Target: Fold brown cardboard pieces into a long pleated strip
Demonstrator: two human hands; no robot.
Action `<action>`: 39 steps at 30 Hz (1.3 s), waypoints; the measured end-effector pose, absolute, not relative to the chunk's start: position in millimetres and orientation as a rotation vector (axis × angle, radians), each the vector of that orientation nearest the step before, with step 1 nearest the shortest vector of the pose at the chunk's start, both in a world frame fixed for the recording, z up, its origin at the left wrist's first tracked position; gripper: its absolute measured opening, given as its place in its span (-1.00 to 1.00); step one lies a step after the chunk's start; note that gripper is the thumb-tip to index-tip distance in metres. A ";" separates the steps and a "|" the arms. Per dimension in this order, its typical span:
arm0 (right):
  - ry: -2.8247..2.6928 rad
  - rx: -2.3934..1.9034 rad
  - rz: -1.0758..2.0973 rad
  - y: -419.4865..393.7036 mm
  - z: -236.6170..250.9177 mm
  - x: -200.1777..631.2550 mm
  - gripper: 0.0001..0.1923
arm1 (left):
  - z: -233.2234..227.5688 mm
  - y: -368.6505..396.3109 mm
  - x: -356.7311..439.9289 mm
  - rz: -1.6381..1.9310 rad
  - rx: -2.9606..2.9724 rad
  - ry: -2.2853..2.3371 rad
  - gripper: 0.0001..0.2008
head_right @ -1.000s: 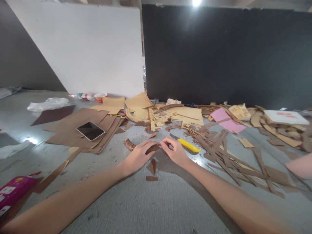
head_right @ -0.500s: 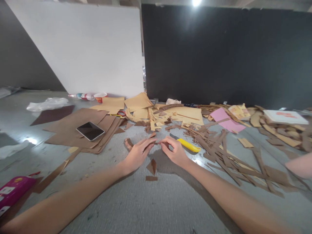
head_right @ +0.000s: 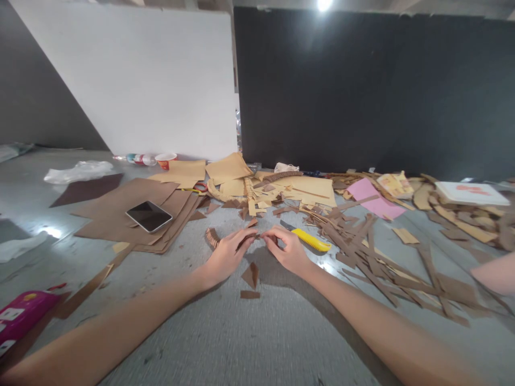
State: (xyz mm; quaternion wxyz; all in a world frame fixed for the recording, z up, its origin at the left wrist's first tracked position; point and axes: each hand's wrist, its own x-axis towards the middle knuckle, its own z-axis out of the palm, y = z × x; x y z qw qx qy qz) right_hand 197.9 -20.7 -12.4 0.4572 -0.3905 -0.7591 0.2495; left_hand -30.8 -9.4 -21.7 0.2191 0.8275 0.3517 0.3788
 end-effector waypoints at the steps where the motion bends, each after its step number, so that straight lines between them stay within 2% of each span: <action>1: -1.879 -0.954 0.625 -20.4 -12.7 198.0 -0.74 | -20.7 -9.8 -30.8 1.050 2.286 0.961 -0.72; 8: -1.955 -0.884 0.715 -21.0 -11.8 198.1 -0.77 | -16.6 -11.1 -29.9 1.071 2.289 0.883 -0.73; 16: -1.923 -0.928 0.717 -14.2 -13.7 199.2 -0.71 | -15.1 -12.3 -29.8 1.031 2.297 0.828 -0.72; 33: -1.912 -0.897 0.585 -16.5 -18.7 198.5 -0.76 | -20.5 -11.6 -30.7 1.007 2.376 0.836 -0.72; 39: -1.989 -0.863 0.738 -20.2 -10.8 198.8 -0.76 | -24.0 -11.1 -32.0 1.028 2.371 0.876 -0.73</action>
